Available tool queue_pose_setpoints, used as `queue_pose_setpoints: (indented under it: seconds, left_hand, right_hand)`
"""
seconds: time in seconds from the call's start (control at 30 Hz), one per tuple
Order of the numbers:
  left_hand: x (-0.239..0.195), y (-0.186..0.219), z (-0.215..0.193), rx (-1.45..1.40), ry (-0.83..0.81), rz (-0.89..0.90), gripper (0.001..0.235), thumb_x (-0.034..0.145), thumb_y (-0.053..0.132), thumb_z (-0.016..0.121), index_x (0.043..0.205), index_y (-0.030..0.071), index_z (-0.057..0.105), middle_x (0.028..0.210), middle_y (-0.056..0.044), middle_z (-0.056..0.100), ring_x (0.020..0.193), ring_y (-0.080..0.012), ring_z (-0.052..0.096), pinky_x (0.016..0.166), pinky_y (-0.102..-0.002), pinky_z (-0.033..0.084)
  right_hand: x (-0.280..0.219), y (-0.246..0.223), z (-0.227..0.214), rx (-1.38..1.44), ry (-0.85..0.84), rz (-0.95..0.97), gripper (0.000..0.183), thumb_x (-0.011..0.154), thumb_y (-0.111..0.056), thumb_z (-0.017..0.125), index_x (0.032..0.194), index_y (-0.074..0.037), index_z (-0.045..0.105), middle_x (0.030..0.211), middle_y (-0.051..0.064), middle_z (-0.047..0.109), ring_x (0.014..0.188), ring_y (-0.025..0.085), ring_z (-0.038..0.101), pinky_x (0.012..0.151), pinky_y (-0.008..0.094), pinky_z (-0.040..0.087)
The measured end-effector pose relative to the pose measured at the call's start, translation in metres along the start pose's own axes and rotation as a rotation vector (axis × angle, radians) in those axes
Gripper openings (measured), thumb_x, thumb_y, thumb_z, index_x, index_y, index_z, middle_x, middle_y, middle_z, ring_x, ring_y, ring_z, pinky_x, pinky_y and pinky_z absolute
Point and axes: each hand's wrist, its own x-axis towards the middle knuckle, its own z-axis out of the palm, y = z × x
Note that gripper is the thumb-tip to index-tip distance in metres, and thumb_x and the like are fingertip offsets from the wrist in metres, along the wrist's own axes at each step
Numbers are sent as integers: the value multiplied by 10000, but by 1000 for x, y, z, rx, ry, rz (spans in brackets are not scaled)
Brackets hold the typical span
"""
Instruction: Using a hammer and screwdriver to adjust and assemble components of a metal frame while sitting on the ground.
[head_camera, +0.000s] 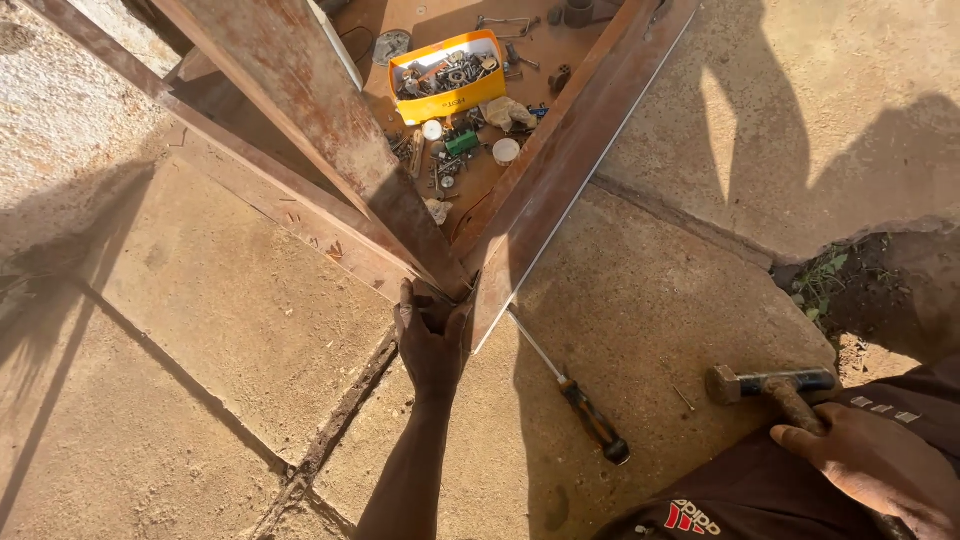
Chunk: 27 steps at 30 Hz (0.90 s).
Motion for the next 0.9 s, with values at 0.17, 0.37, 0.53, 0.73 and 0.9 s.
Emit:
queue_pose_setpoints:
  seconds: [0.17, 0.37, 0.53, 0.73, 0.9]
  left_hand:
    - [-3, 10, -5, -83, -14, -126, 979, 814, 285, 896, 1632, 98, 392, 1262, -68, 570, 1087, -243, 649, 937, -381, 608]
    - [-6, 9, -3, 16, -24, -20, 538, 885, 376, 829, 1270, 35, 672, 1223, -131, 595, 1030, -301, 674, 881, -427, 591]
    - [-9, 2, 3, 109, 81, 202, 478, 939, 354, 804, 1229, 4, 655, 1148, -178, 616, 947, -323, 663, 762, -438, 593]
    - [-5, 12, -2, 117, 49, 122, 628, 933, 447, 760, 1365, 18, 606, 1186, -211, 612, 1020, -358, 646, 815, -506, 584]
    - [-5, 9, 0, 179, 45, 160, 733, 984, 527, 646, 1513, 39, 505, 1130, -209, 641, 922, -331, 669, 703, -474, 608]
  right_hand:
    - [-4, -9, -3, -40, -32, 1, 458, 1075, -598, 473, 859, -310, 756, 707, -135, 767, 538, 25, 670, 582, 220, 522]
    - [-10, -11, -11, 118, -69, 74, 497, 1056, -612, 492, 1137, -248, 822, 1014, -51, 920, 861, 111, 878, 851, 297, 623]
    - [-9, -12, -11, 174, -106, 132, 542, 1036, -642, 521, 1171, -227, 843, 1047, -40, 930, 882, 112, 878, 850, 290, 623]
    - [-3, -7, -1, 108, -60, 65, 608, 1016, -711, 499, 1036, -186, 806, 948, -37, 868, 798, 106, 827, 826, 281, 599]
    - [-11, -10, -9, 250, -35, 75, 476, 996, -609, 587, 1063, -211, 840, 992, -28, 877, 889, 140, 818, 858, 300, 578]
